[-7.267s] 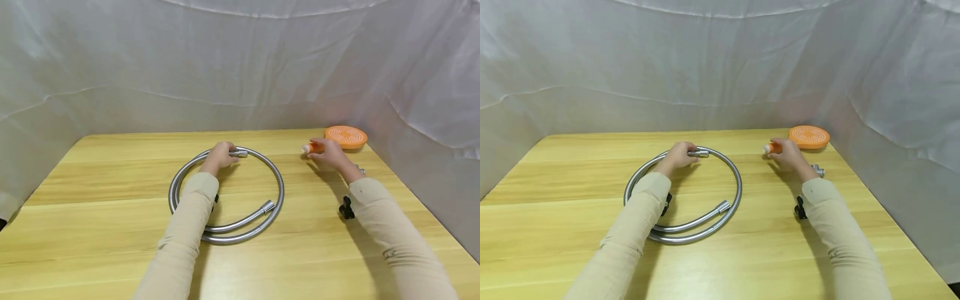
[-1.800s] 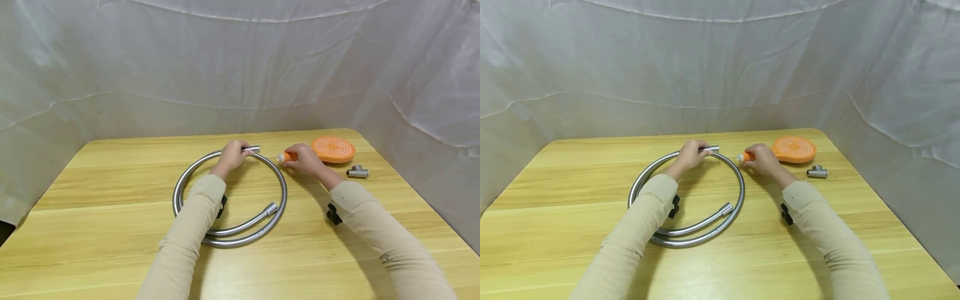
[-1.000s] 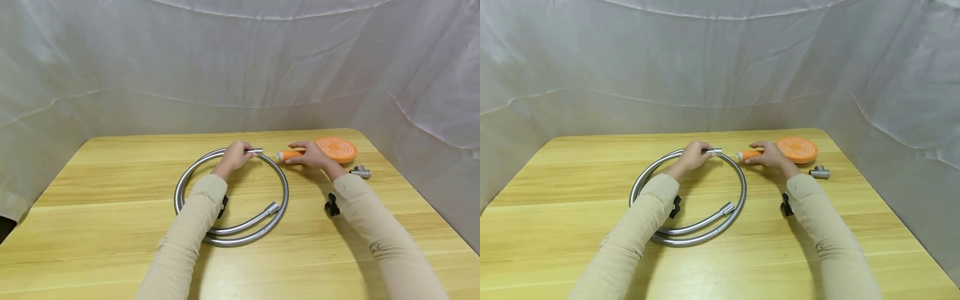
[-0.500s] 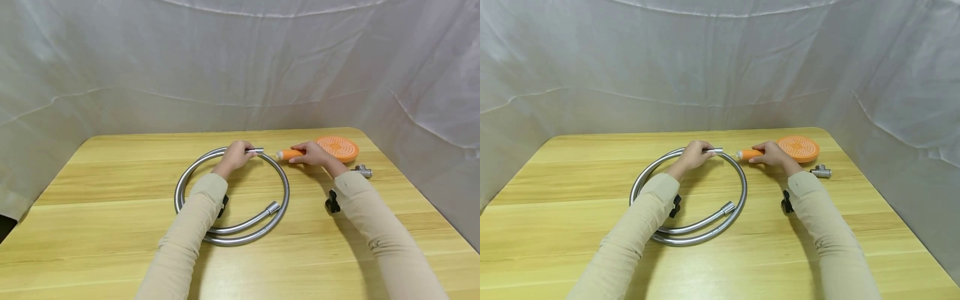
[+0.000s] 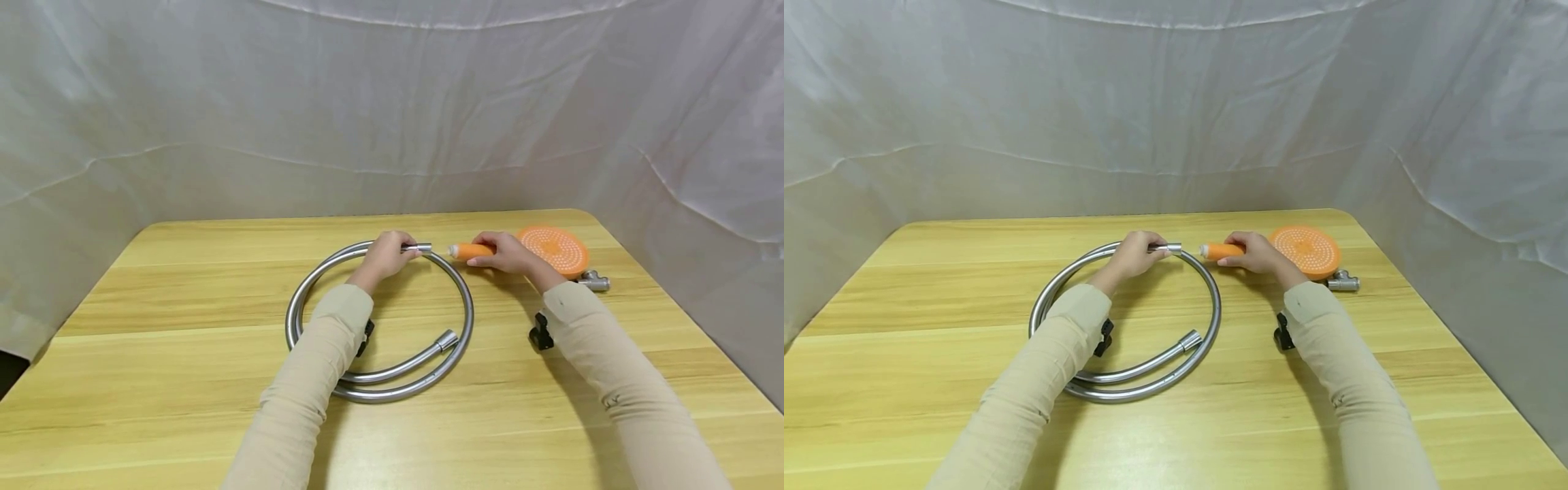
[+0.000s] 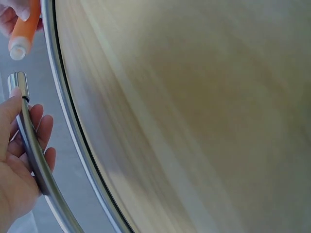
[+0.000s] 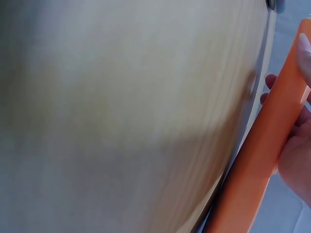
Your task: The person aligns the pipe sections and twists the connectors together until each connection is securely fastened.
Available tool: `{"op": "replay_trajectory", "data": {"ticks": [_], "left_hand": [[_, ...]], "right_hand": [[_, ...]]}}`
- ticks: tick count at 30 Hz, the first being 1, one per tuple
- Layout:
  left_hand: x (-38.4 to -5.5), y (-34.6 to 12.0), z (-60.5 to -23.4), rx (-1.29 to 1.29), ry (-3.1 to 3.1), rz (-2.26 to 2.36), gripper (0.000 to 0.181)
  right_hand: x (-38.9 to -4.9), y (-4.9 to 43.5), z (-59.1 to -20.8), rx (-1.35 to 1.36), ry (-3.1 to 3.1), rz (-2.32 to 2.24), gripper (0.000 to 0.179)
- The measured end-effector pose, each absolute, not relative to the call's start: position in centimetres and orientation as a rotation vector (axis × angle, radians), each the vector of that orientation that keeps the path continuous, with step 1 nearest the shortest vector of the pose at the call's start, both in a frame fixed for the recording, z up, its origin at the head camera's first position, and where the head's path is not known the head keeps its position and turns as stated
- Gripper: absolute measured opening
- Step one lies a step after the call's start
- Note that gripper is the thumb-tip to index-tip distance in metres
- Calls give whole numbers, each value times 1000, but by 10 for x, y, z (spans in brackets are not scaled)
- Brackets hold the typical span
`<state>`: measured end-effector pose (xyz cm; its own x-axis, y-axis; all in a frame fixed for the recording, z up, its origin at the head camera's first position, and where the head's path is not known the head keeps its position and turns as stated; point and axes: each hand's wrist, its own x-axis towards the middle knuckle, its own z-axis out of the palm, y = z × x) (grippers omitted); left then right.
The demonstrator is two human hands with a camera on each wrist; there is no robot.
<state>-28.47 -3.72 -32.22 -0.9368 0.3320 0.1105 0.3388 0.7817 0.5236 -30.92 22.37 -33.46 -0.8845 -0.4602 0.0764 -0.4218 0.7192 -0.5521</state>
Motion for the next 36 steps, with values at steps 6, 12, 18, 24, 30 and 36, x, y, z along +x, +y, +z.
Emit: {"op": "replay_trajectory", "data": {"ticks": [6, 12, 18, 24, 30, 36], "left_hand": [[-286, -38, -324, -550, -2964, -849, 28], [-285, -37, -326, -562, -2962, -833, 29], [-285, -36, -326, -563, -2962, -827, 29], [-284, -36, -326, -570, -2964, -838, 29], [-284, -36, -327, -591, -2944, -858, 29], [-285, -37, -327, -590, -2943, -888, 28]], "right_hand": [[-310, 219, -335, -799, 2810, -869, 38], [-308, 215, -335, -871, 2790, -829, 35], [-306, 213, -335, -865, 2766, -809, 34], [-306, 211, -332, -874, 2760, -783, 35], [-306, 210, -323, -906, 2808, -740, 40], [-306, 205, -316, -944, 2788, -729, 35]]}}
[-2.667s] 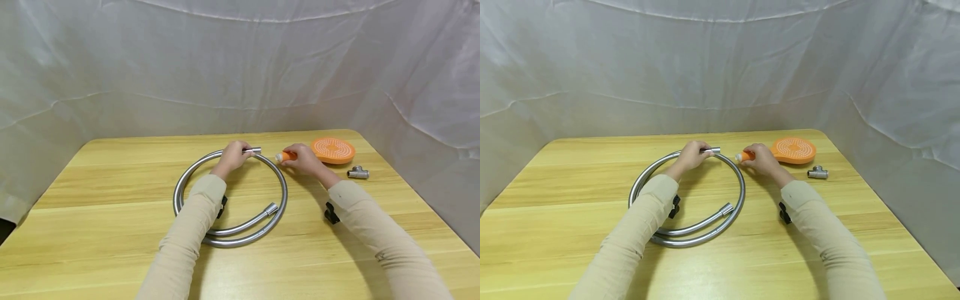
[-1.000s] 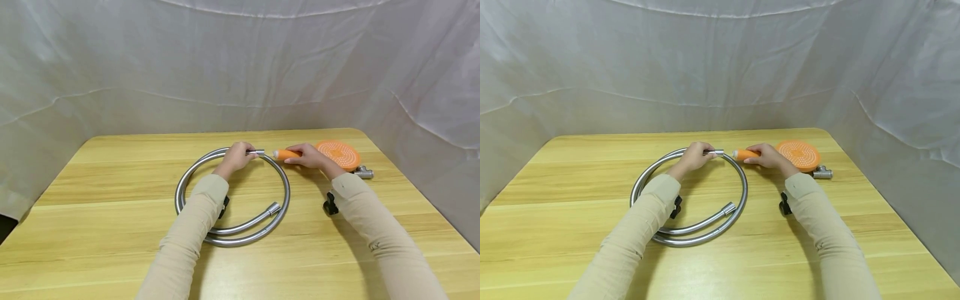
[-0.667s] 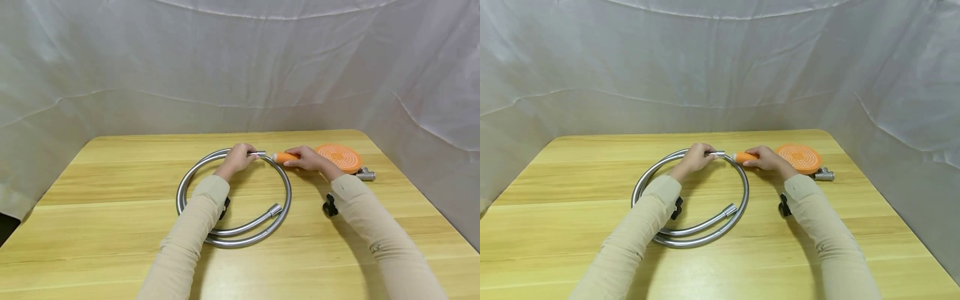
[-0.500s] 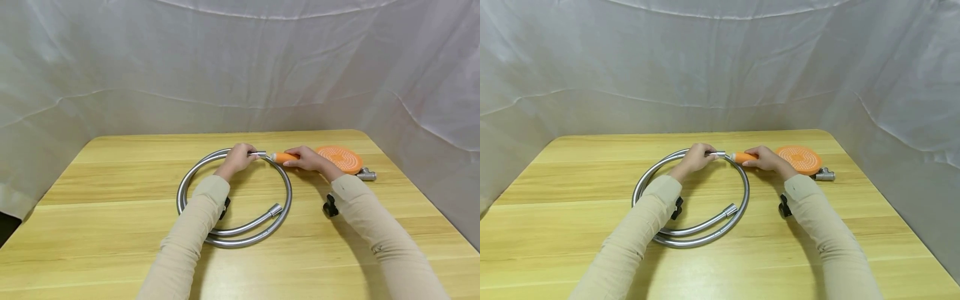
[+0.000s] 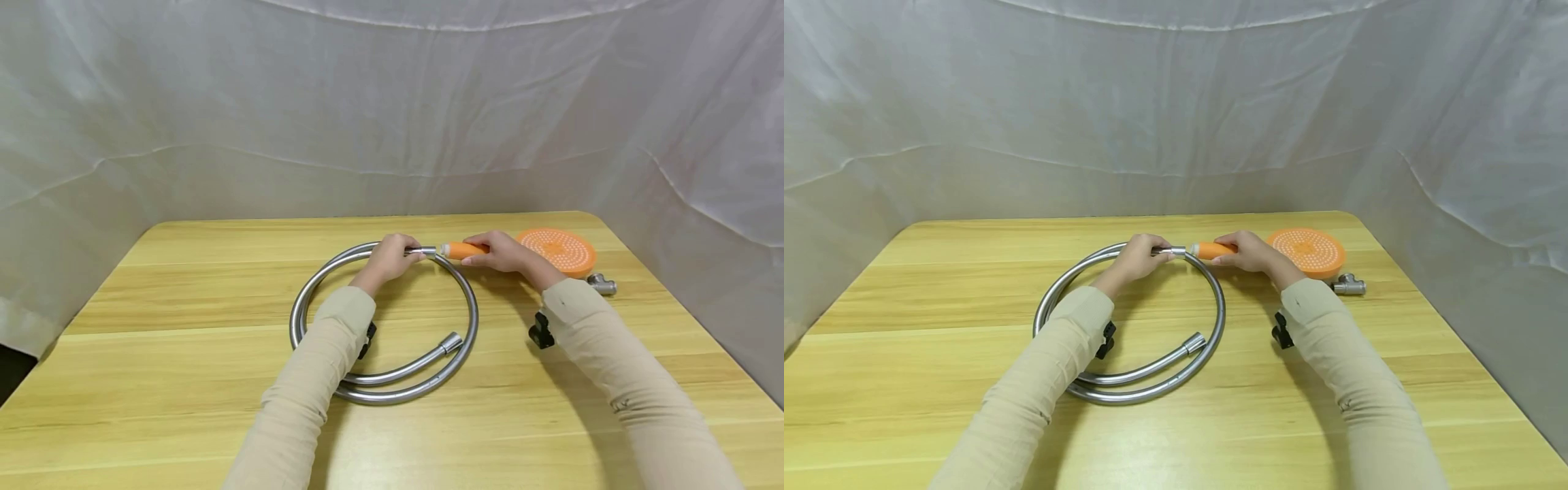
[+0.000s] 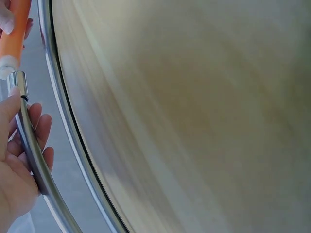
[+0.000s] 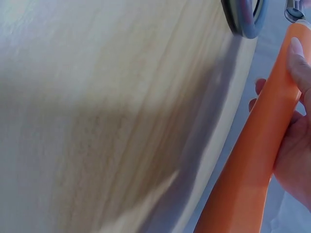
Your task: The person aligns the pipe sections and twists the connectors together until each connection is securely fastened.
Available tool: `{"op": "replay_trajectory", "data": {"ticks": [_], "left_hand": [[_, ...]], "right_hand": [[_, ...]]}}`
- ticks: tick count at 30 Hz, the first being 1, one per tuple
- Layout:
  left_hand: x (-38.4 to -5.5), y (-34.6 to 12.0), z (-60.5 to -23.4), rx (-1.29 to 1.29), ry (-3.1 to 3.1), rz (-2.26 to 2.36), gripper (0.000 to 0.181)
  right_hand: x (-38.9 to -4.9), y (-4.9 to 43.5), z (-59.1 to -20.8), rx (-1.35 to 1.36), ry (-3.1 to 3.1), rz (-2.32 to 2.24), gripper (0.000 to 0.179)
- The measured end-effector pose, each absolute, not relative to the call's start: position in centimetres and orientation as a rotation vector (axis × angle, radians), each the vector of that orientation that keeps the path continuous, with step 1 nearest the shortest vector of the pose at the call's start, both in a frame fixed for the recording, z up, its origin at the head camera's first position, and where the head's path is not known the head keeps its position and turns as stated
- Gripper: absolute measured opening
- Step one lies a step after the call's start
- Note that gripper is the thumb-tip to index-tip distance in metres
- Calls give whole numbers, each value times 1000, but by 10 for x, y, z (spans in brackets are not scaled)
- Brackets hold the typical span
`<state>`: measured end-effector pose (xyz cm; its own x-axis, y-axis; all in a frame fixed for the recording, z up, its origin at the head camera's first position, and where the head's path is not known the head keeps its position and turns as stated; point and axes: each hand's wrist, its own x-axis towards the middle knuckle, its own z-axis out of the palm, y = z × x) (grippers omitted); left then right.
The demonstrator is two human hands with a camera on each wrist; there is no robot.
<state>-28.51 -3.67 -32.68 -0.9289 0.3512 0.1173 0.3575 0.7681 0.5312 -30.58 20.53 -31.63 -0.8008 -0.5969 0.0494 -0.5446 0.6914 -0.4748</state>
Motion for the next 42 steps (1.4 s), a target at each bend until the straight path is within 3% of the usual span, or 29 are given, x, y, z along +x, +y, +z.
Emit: {"op": "replay_trajectory", "data": {"ticks": [14, 42], "left_hand": [[-284, -38, -327, -579, -2935, -924, 28], [-282, -31, -327, -554, -2901, -958, 26]], "right_hand": [[-305, 199, -313, -923, 2771, -690, 30], [-303, 194, -312, -932, 2810, -640, 37]]}}
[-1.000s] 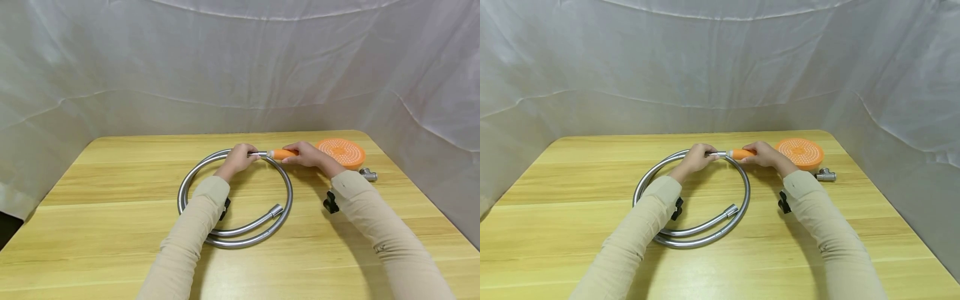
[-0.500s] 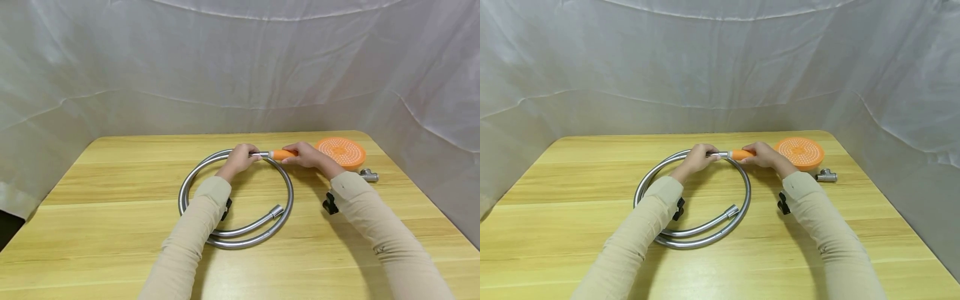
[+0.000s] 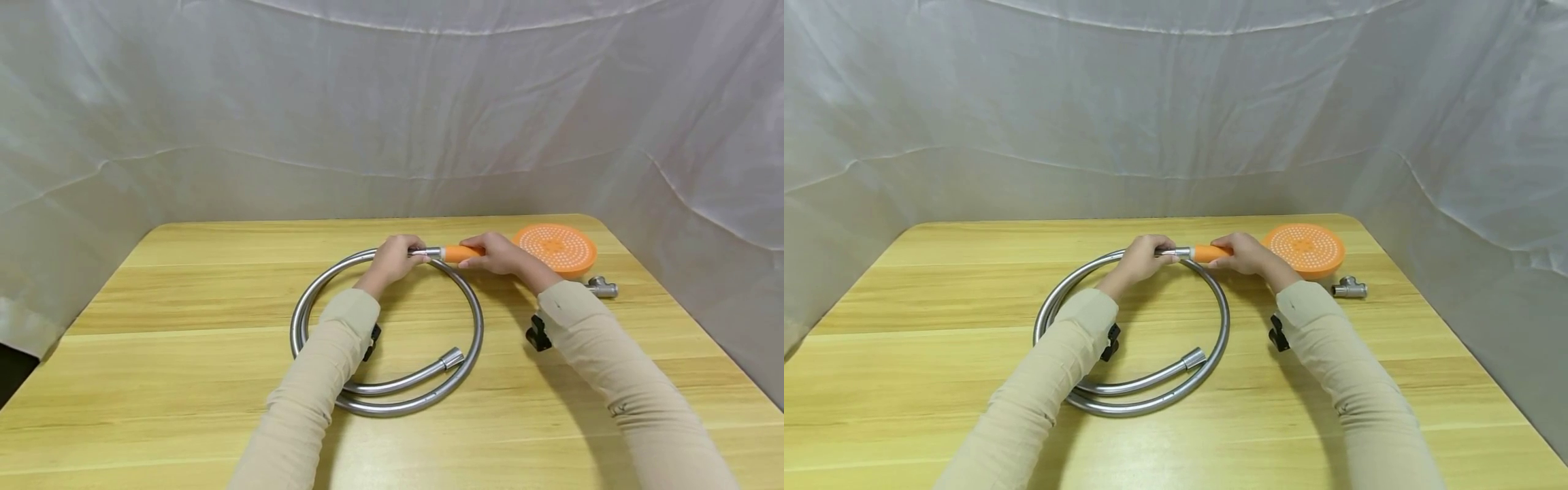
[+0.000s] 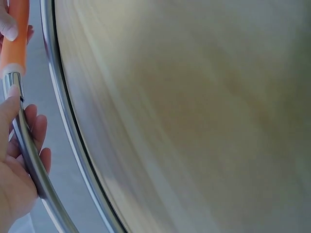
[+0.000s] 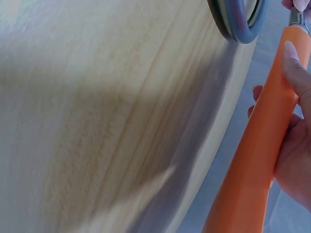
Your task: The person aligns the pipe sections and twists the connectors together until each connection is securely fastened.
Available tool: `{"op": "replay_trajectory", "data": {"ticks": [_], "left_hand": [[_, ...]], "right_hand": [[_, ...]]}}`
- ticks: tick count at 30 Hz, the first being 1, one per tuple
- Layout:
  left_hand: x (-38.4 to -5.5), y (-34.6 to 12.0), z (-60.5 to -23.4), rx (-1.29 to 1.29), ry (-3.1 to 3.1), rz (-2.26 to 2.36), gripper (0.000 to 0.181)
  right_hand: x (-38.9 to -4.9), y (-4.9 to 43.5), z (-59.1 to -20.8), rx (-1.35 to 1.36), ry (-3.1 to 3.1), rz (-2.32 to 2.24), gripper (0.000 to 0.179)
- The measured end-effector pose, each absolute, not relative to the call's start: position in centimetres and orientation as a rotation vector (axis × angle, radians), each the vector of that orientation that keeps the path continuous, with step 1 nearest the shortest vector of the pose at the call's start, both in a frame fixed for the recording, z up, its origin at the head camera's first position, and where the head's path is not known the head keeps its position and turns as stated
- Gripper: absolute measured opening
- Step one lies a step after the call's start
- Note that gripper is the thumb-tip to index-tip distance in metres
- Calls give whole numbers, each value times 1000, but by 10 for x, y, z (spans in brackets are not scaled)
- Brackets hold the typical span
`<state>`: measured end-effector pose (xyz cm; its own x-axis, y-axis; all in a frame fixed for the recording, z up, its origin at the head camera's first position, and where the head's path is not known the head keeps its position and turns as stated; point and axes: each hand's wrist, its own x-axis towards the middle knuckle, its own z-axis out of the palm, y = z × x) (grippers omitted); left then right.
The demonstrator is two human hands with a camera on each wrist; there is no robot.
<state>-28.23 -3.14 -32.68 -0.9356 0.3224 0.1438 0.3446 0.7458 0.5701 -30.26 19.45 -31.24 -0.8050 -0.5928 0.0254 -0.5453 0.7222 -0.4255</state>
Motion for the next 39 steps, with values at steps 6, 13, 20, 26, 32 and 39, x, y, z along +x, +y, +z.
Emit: {"op": "replay_trajectory", "data": {"ticks": [6, 13, 20, 26, 32, 39], "left_hand": [[-283, -30, -327, -542, -2892, -961, 26], [-284, -30, -327, -537, -2895, -973, 25], [-285, -29, -327, -508, -2903, -974, 24], [-286, -27, -327, -515, -2895, -977, 22], [-285, -28, -329, -518, -2880, -970, 21], [-286, -28, -329, -521, -2869, -949, 23]], "right_hand": [[-304, 194, -313, -921, 2818, -631, 36], [-306, 193, -315, -936, 2815, -637, 30], [-306, 192, -315, -915, 2831, -626, 33], [-305, 192, -316, -903, 2838, -631, 34], [-305, 192, -317, -912, 2839, -628, 33], [-304, 192, -315, -894, 2840, -628, 35]]}}
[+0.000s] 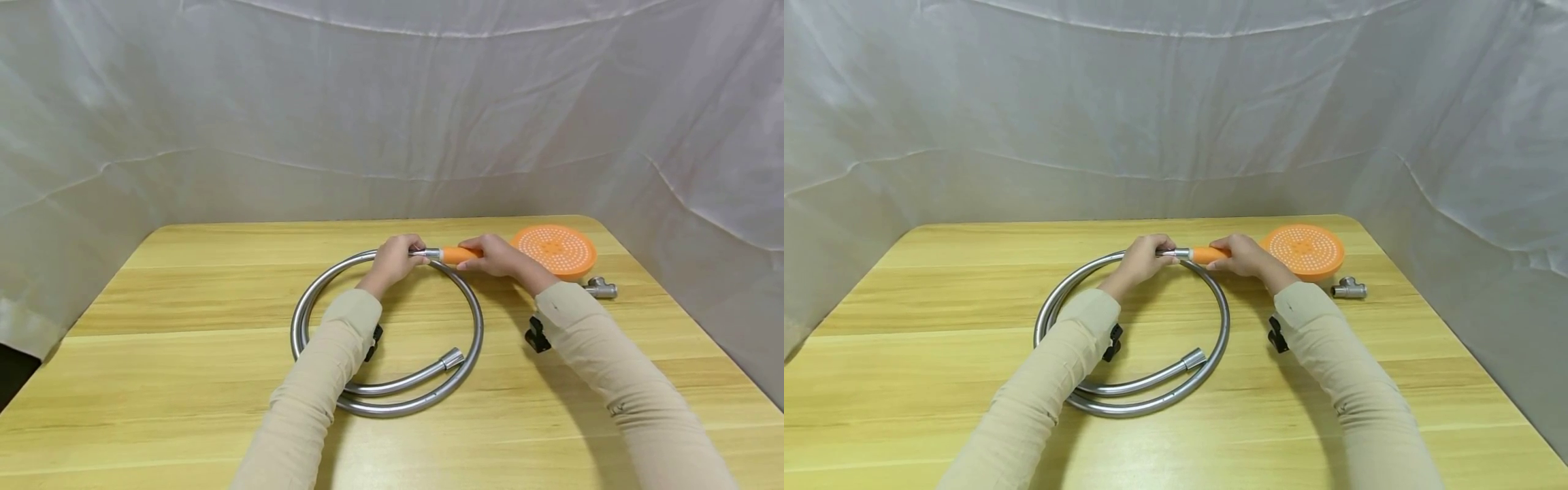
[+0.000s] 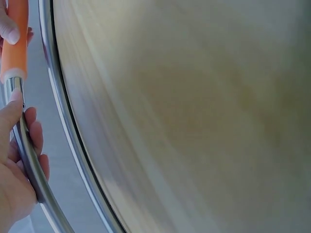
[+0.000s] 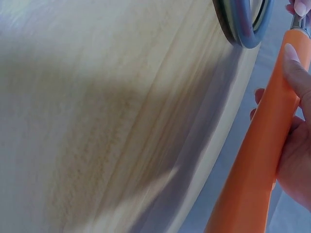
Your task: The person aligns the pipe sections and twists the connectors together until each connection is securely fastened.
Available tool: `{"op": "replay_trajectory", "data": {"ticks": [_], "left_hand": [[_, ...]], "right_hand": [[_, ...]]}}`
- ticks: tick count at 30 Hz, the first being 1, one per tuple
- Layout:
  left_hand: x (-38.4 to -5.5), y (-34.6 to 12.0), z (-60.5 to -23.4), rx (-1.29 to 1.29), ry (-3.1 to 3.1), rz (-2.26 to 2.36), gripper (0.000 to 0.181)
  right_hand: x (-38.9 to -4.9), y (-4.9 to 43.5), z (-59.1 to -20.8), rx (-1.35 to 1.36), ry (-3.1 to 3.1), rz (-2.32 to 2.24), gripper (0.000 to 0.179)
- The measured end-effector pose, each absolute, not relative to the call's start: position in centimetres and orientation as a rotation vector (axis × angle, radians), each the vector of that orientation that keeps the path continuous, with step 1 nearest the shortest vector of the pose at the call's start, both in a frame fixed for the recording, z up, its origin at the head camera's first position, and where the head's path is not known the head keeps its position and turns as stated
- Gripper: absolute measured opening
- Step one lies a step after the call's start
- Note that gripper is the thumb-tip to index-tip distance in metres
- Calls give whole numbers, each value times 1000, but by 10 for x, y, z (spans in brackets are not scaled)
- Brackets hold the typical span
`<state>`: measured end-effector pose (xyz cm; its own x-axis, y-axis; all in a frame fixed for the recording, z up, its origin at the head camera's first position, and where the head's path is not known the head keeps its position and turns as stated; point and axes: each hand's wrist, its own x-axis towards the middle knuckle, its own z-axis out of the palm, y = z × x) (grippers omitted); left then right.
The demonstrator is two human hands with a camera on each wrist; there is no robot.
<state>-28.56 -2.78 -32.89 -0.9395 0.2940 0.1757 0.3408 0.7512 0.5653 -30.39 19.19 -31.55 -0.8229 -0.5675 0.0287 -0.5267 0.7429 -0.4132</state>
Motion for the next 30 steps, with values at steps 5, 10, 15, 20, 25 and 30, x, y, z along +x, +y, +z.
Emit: {"op": "replay_trajectory", "data": {"ticks": [5, 10, 15, 20, 25, 30], "left_hand": [[-286, -28, -328, -541, -2905, -910, 32], [-287, -28, -326, -564, -2945, -800, 29], [-287, -27, -326, -553, -2940, -816, 25], [-286, -26, -325, -572, -2918, -847, 23], [-285, -24, -325, -584, -2899, -857, 21], [-285, -24, -325, -578, -2904, -858, 21]], "right_hand": [[-303, 191, -314, -885, 2837, -631, 37], [-302, 190, -313, -889, 2833, -627, 37], [-304, 189, -312, -896, 2833, -619, 36], [-305, 191, -313, -905, 2839, -630, 35], [-305, 193, -313, -901, 2845, -633, 36], [-305, 193, -314, -881, 2843, -639, 37]]}}
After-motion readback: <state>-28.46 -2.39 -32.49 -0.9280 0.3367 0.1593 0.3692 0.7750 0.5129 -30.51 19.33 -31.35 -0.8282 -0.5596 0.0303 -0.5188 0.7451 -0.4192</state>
